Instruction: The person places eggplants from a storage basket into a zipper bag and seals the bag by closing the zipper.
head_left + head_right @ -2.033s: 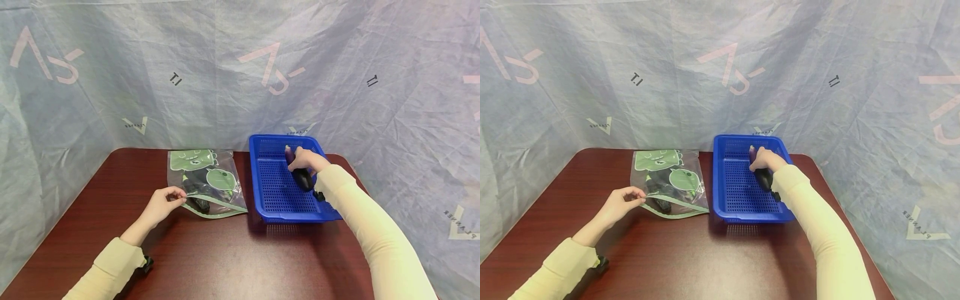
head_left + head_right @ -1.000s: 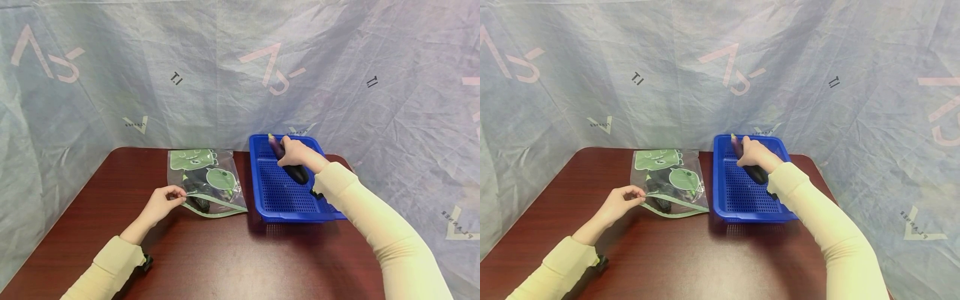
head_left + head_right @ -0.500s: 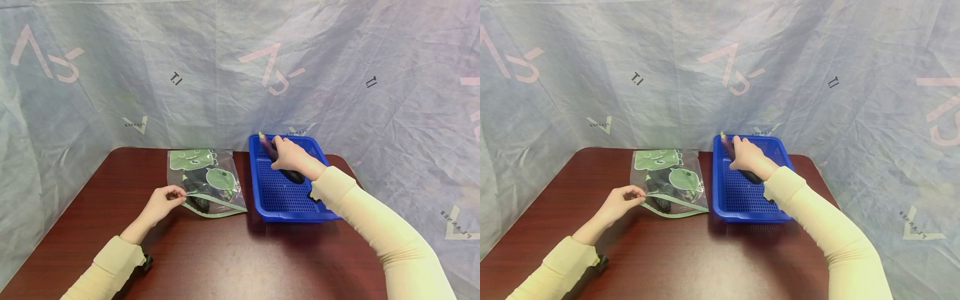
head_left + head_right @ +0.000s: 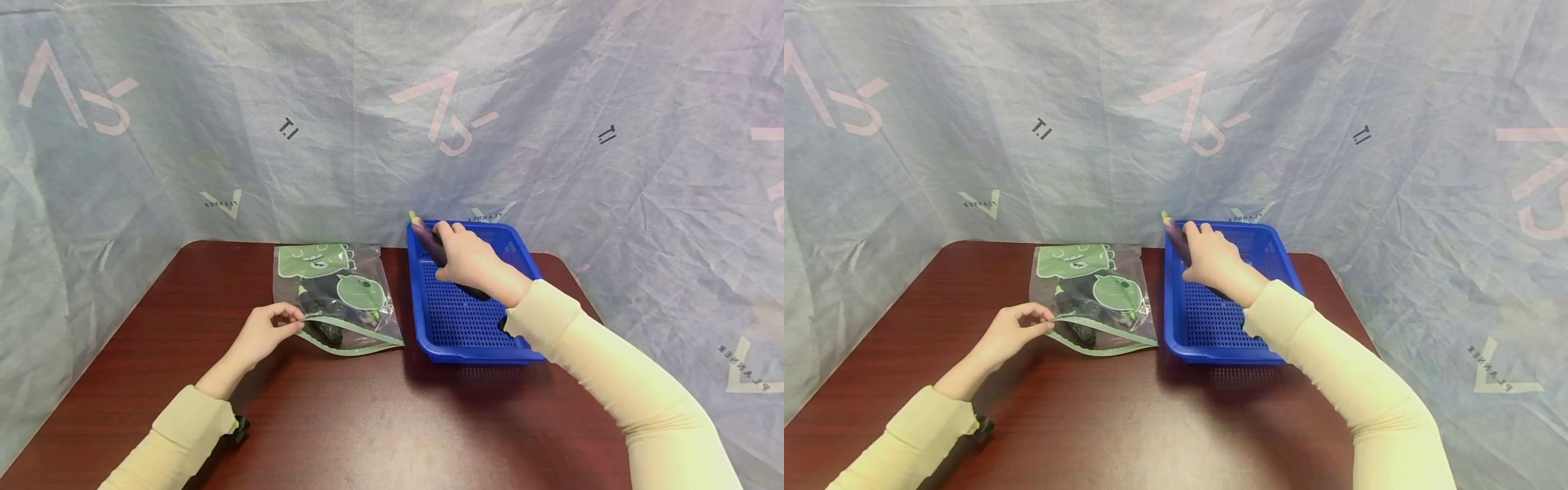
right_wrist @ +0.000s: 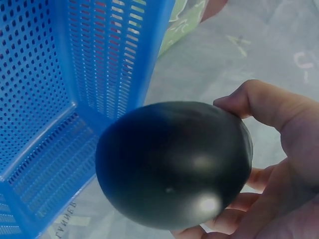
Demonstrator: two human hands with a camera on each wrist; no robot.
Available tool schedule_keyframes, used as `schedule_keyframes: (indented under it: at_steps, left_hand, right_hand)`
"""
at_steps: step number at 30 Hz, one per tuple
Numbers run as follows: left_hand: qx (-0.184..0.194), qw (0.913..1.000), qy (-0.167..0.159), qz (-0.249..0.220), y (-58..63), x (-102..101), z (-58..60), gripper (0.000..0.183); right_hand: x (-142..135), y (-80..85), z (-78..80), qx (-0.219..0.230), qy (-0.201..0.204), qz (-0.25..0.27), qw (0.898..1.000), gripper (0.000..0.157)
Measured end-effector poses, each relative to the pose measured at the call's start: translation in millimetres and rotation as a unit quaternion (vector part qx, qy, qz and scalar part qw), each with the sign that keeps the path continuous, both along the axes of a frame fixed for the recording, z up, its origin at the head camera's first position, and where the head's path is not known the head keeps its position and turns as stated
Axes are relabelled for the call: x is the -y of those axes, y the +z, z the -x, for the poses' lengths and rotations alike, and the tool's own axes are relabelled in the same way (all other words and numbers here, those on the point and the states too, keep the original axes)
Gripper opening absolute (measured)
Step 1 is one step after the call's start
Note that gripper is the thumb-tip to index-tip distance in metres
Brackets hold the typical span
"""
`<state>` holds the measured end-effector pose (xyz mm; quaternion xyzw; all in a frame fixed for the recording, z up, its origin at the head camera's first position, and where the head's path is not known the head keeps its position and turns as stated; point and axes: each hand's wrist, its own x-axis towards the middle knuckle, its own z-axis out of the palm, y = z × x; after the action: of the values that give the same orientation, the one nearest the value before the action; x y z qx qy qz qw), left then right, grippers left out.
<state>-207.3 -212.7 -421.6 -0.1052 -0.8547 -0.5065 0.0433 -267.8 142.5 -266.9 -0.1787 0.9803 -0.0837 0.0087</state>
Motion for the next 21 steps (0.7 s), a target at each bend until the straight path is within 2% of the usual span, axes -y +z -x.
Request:
schedule_keyframes:
  at_steps: [13, 21]
  left_hand:
    - [0.009, 0.9999, -0.001, -0.005, 0.6, -0.6, -0.2, 0.011]
    - [0.008, 1.0, 0.001, -0.003, 0.5, -0.3, 0.1, 0.012]
  right_hand:
    - [8.5, -13.4, -21.4, -0.085, 0.03, -0.005, 0.996, 0.075]
    - [18.7, -19.4, -35.9, -0.149, 0.057, -0.028, 0.987, 0.072]
